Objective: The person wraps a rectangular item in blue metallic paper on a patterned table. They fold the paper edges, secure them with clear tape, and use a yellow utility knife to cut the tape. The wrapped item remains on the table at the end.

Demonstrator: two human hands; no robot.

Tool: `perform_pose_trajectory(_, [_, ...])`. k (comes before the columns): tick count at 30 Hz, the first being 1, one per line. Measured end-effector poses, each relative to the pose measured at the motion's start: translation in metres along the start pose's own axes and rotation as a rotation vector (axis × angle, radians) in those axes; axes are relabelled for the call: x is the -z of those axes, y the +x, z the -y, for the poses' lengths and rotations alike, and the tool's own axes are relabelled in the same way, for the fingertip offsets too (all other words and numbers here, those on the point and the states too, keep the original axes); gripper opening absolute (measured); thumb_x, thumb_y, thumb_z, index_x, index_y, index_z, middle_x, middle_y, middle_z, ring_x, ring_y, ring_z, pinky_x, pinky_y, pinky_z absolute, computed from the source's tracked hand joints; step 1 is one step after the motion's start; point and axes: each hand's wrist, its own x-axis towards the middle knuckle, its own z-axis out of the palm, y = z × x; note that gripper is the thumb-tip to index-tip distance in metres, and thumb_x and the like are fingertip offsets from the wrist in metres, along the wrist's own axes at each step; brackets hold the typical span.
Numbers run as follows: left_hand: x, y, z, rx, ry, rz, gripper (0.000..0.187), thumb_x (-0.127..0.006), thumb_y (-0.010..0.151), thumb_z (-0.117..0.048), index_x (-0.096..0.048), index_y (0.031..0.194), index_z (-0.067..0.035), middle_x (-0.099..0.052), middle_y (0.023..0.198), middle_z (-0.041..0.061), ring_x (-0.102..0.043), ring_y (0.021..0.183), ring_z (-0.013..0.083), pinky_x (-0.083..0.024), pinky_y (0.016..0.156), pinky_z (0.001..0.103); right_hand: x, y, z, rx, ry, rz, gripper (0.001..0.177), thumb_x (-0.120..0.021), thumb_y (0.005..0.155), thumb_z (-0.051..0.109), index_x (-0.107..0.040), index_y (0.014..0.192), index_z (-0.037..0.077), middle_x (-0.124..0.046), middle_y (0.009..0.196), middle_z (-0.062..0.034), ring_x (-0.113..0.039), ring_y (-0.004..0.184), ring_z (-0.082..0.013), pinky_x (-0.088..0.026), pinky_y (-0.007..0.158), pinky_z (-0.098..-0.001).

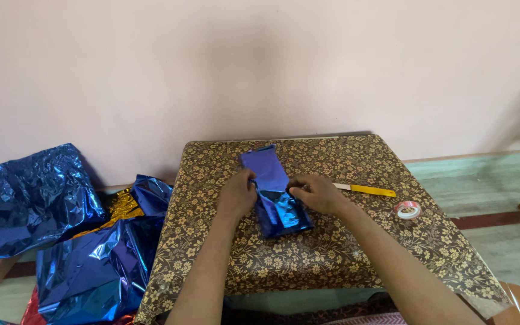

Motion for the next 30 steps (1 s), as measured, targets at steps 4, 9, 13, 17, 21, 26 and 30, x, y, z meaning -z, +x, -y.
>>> perform_pose_trajectory(4, [-0.002, -0.002, -0.004, -0.182, -0.016, -0.013, 0.031, -0.072, 0.084, -0.009, -0.067, 0.115, -0.007, -0.067, 0.119, 0.016, -0.065, 0.111, 0.0376, -0.052, 0.096, 0.047, -0.006, -0.005, -0.002, 0.025, 0.003, -0.032, 0.030, -0.064, 0.094, 0.030, -0.072, 0.115, 0.011, -0.076, 0.102, -0.0070, -0.074, 0.087, -0.0196, -0.060, 0.082, -0.0354])
perform_pose_trajectory(9, [0.011, -0.011, -0.016, 0.059, -0.044, 0.025, 0.031, -0.080, 0.080, -0.016, -0.066, 0.107, -0.007, -0.065, 0.117, 0.012, -0.068, 0.106, 0.0312, -0.055, 0.090, 0.044, -0.013, -0.019, 0.004, -0.006, 0.142, -0.083, 0.035, -0.076, 0.085, 0.025, -0.069, 0.115, 0.010, -0.075, 0.085, -0.0073, -0.070, 0.076, -0.0160, -0.059, 0.072, -0.0337])
perform_pose_trajectory(13, [0.022, -0.019, -0.023, -0.043, 0.026, 0.048, 0.018, -0.081, 0.083, -0.022, -0.072, 0.093, -0.009, -0.065, 0.106, 0.011, -0.067, 0.098, 0.0303, -0.054, 0.084, 0.045, -0.016, -0.024, 0.007, -0.032, 0.071, -0.135, 0.031, -0.079, 0.084, 0.024, -0.069, 0.109, 0.009, -0.074, 0.084, -0.0051, -0.069, 0.076, -0.0143, -0.057, 0.073, -0.0320])
perform_pose_trajectory(17, [0.028, -0.027, -0.019, -0.175, -0.027, 0.070, 0.016, -0.082, 0.079, -0.021, -0.073, 0.088, -0.011, -0.067, 0.093, 0.010, -0.069, 0.090, 0.0291, -0.055, 0.079, 0.044, -0.020, -0.027, 0.002, 0.064, 0.185, -0.182, 0.022, -0.082, 0.083, 0.020, -0.071, 0.096, 0.006, -0.073, 0.084, -0.0054, -0.070, 0.078, -0.0141, -0.059, 0.075, -0.0306])
perform_pose_trajectory(21, [0.027, -0.033, -0.011, -0.234, 0.012, 0.080, 0.019, -0.082, 0.077, -0.022, -0.071, 0.085, -0.009, -0.068, 0.090, 0.008, -0.069, 0.088, 0.0294, -0.054, 0.075, 0.045, -0.023, -0.026, 0.001, 0.086, 0.113, -0.188, 0.016, -0.084, 0.079, 0.019, -0.074, 0.086, 0.007, -0.071, 0.084, -0.0035, -0.070, 0.075, -0.0145, -0.059, 0.070, -0.0323])
perform_pose_trajectory(26, [0.014, -0.036, -0.010, -0.339, 0.192, 0.043, 0.007, -0.072, 0.085, -0.017, -0.072, 0.084, -0.010, -0.066, 0.096, 0.010, -0.069, 0.090, 0.0322, -0.055, 0.077, 0.047, -0.027, -0.034, 0.002, 0.088, -0.165, -0.125, 0.015, -0.081, 0.083, 0.025, -0.079, 0.088, 0.011, -0.063, 0.088, -0.0056, -0.064, 0.083, -0.0184, -0.052, 0.075, -0.0373])
perform_pose_trajectory(30, [0.018, -0.036, -0.012, -0.351, 0.252, 0.097, 0.007, -0.071, 0.086, -0.016, -0.074, 0.084, -0.010, -0.065, 0.099, 0.010, -0.069, 0.091, 0.0314, -0.055, 0.079, 0.047, -0.026, -0.036, -0.001, 0.073, -0.096, -0.078, 0.016, -0.066, 0.086, 0.014, -0.079, 0.096, 0.015, -0.063, 0.096, -0.0029, -0.063, 0.090, -0.0191, -0.053, 0.082, -0.0329])
